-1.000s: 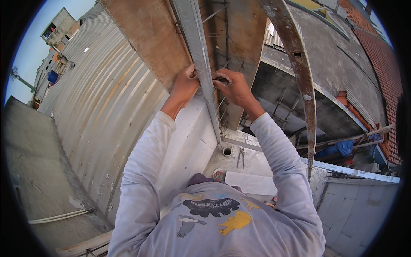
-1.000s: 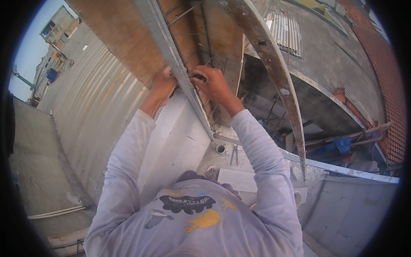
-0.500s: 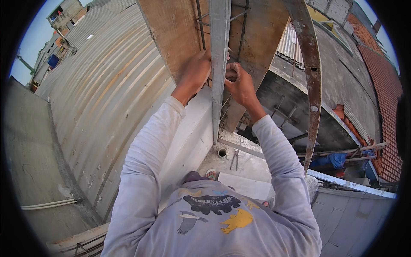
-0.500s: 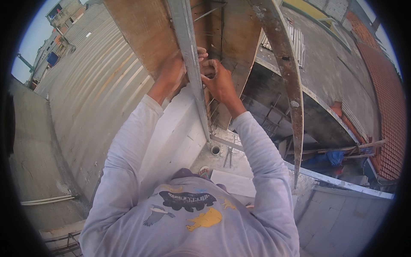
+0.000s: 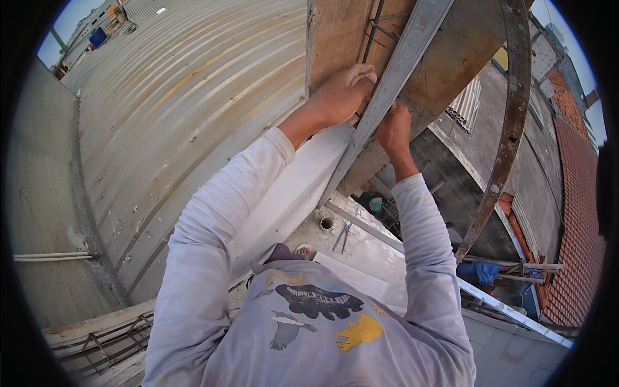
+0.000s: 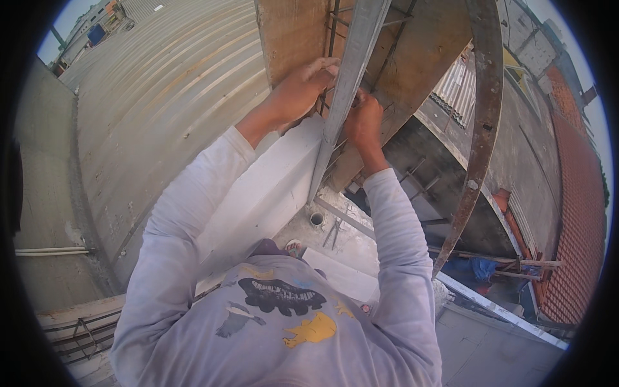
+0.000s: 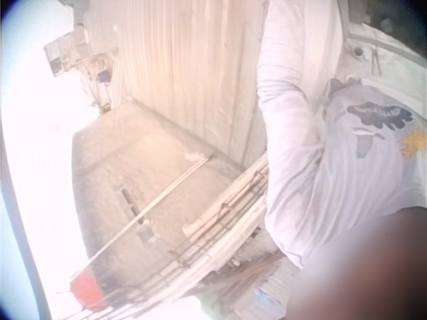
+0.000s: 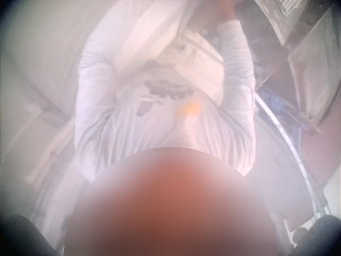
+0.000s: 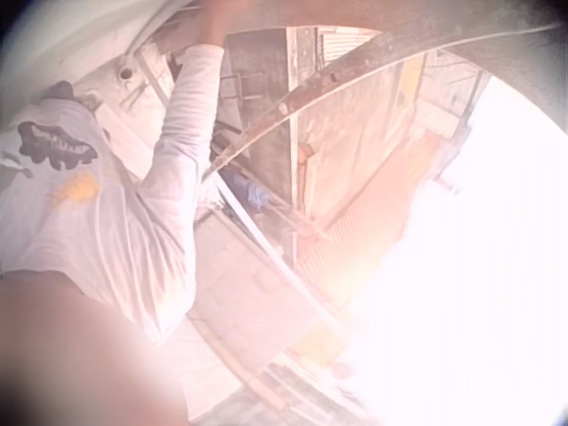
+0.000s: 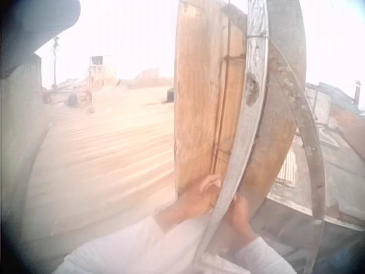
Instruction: The person measures and marks a white foam panel, applies cement with a trowel, and lifts the panel to attach it to a metal roof frame. They secure the panel using wire ties and repeat the process with another panel, measuring and cutting as needed.
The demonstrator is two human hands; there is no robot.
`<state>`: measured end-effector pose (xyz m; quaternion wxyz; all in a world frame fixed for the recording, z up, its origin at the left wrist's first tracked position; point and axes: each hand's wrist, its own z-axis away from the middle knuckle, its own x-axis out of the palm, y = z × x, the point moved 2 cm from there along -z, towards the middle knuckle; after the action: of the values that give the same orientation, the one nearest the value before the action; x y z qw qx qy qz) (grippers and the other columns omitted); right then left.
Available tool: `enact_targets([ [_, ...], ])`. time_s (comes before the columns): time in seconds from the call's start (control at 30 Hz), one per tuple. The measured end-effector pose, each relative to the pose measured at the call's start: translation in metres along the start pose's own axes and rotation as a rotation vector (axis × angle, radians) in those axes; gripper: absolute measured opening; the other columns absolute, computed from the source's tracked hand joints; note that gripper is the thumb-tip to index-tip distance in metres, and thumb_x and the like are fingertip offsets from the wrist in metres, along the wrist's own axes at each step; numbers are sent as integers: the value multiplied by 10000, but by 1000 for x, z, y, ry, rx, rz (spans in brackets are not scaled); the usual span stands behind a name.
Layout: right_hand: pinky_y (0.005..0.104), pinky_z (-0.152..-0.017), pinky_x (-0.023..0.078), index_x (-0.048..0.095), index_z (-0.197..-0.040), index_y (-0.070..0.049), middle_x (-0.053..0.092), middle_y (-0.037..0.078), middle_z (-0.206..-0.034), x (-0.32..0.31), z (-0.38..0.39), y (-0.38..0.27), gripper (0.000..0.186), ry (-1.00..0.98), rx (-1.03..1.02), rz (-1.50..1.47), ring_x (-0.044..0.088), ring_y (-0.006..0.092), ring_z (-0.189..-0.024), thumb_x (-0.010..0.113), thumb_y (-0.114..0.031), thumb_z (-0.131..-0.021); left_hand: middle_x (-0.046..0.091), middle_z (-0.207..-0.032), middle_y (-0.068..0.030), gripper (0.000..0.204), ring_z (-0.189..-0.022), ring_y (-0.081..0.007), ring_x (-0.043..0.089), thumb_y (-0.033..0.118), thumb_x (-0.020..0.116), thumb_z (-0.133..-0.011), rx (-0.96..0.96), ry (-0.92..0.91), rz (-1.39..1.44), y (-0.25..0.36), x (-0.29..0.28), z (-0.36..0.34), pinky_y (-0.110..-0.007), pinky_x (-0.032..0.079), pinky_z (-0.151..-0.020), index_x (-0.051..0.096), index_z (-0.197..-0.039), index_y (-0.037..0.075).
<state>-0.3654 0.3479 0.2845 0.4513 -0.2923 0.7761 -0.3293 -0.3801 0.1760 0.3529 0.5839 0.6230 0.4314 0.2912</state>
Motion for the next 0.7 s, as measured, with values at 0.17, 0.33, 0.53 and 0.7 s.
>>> enact_targets([
  [0.17,400,-813,549,732,-1067,-4,755,165,-968,0,-6,24,226,-19,-46,69,726,268,-923,751,-112,-869,675,-1314,-181,456,-1156,-307,664,300,580,-1031,128,1,-354,4,-29,87,-397,500,-1003,592,-1383,12],
  [0.33,307,-732,524,722,-973,22,727,34,-892,4,-5,16,235,-101,-56,-39,633,110,-808,768,-207,-954,697,-1205,-174,326,-1111,-359,654,206,683,-949,60,157,-689,-2,-55,223,-431,509,-1003,685,-1232,44],
  [0.53,289,-652,538,604,-1298,41,737,92,-875,-12,1,35,364,-195,-132,-152,682,130,-733,665,-127,-981,689,-1177,-121,292,-1169,-339,618,124,772,-854,-51,497,-957,-32,-46,409,-444,501,-1028,725,-1137,68],
  [0.7,258,-615,522,567,-1374,-1,657,51,-828,-53,62,54,438,-120,-2,-189,615,109,-686,632,-279,-1041,657,-1238,-86,297,-1234,-323,580,123,798,-823,-144,794,-1267,-40,-29,517,-493,458,-1078,736,-1111,85],
])
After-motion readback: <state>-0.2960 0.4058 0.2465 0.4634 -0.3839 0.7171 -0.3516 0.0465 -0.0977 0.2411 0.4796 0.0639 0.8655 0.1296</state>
